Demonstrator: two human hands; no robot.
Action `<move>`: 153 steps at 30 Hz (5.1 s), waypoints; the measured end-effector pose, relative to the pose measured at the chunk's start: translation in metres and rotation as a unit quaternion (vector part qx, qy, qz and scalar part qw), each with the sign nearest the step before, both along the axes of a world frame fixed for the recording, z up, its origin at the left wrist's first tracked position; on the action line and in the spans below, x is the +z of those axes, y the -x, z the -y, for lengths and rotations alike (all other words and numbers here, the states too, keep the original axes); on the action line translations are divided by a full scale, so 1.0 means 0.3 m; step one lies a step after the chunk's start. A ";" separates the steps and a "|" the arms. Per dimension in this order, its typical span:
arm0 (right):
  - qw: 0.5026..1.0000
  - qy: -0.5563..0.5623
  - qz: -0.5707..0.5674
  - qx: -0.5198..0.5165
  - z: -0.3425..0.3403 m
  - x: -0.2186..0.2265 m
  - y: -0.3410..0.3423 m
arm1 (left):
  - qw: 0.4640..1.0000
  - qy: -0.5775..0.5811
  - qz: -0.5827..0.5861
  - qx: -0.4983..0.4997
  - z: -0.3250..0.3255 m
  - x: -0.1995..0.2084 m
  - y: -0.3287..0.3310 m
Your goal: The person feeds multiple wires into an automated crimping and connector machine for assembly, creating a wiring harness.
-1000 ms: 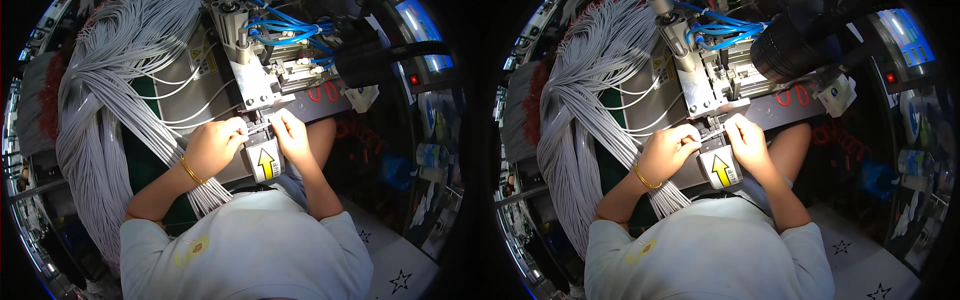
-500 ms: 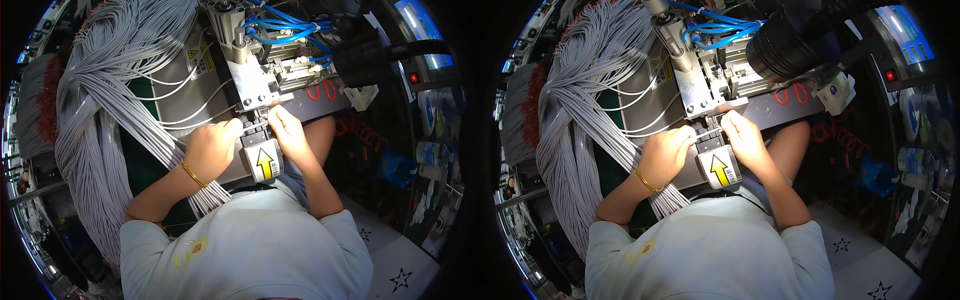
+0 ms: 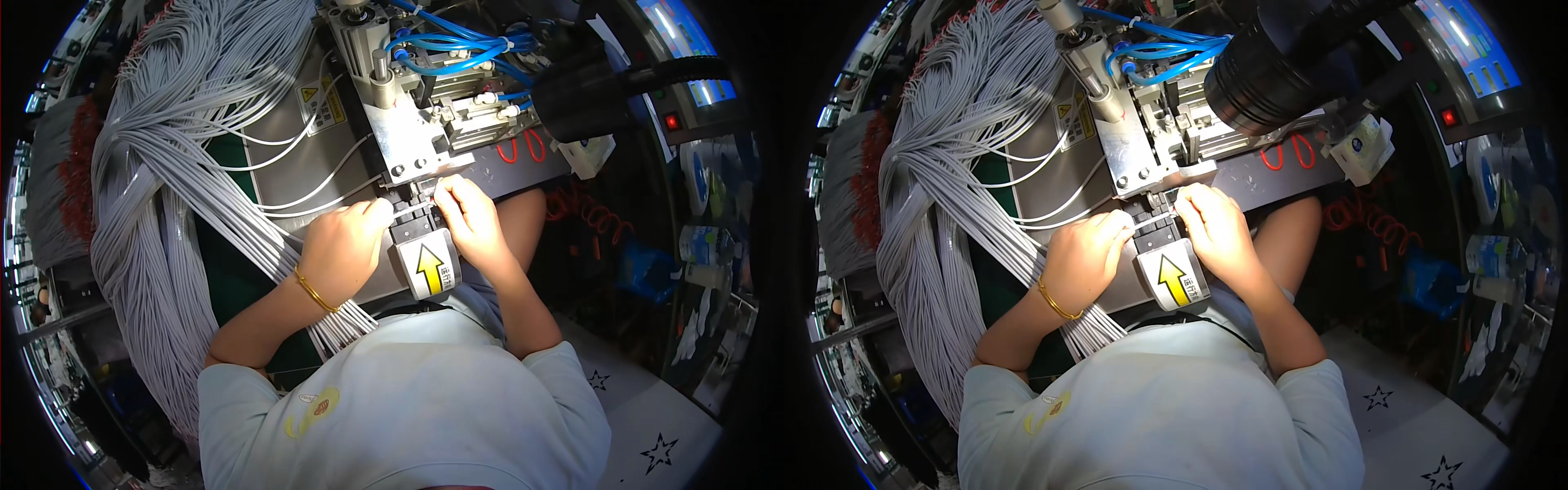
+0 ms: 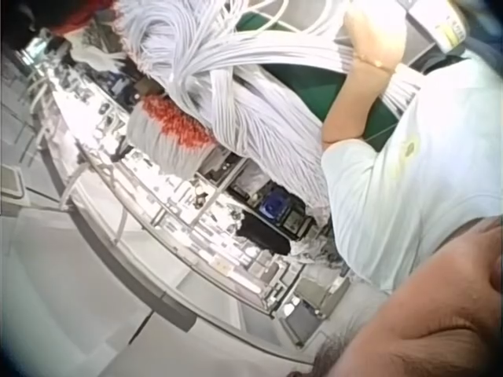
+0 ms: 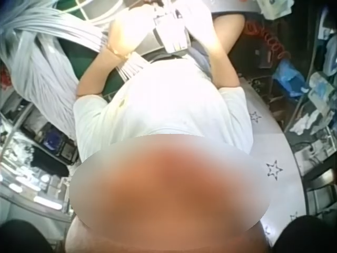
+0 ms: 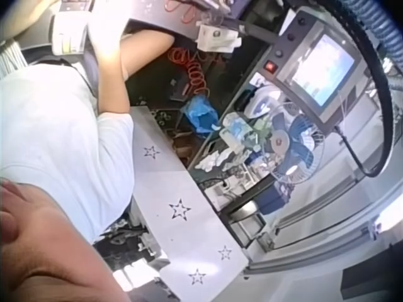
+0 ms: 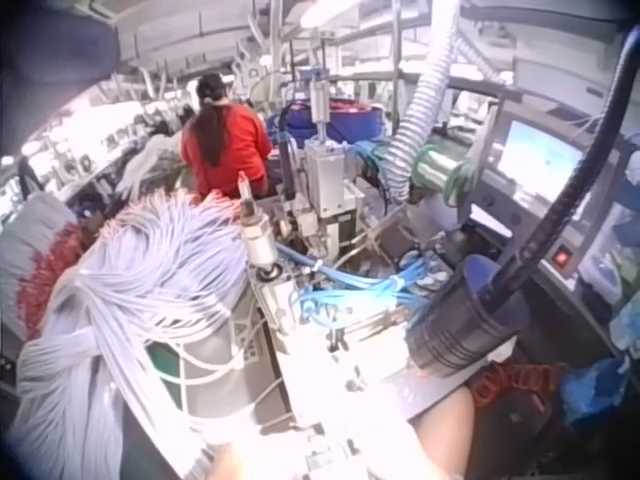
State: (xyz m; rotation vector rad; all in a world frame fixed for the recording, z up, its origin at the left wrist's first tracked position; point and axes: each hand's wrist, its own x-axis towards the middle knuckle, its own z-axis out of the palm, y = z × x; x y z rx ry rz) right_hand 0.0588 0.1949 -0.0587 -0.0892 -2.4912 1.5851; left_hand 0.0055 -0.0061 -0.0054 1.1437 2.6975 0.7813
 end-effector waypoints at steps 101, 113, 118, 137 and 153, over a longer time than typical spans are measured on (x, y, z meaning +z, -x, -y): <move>0.646 0.558 0.396 0.340 0.244 -0.100 -0.272 | 0.838 -0.055 0.456 0.295 0.489 0.034 0.010; 0.852 0.197 0.459 0.158 -0.055 -0.013 -0.355 | 0.950 0.011 0.055 0.308 0.398 0.061 -0.084; 0.911 0.349 0.146 0.163 -0.058 0.064 -0.269 | 0.956 0.089 -0.276 -0.046 0.172 -0.011 -0.144; 0.979 0.188 -0.068 0.049 0.049 0.076 -0.061 | 0.985 0.001 0.169 0.033 0.011 0.088 -0.038; 0.991 0.104 -0.021 0.082 0.049 0.118 0.009 | 0.927 -0.187 0.316 0.084 -0.019 0.036 0.020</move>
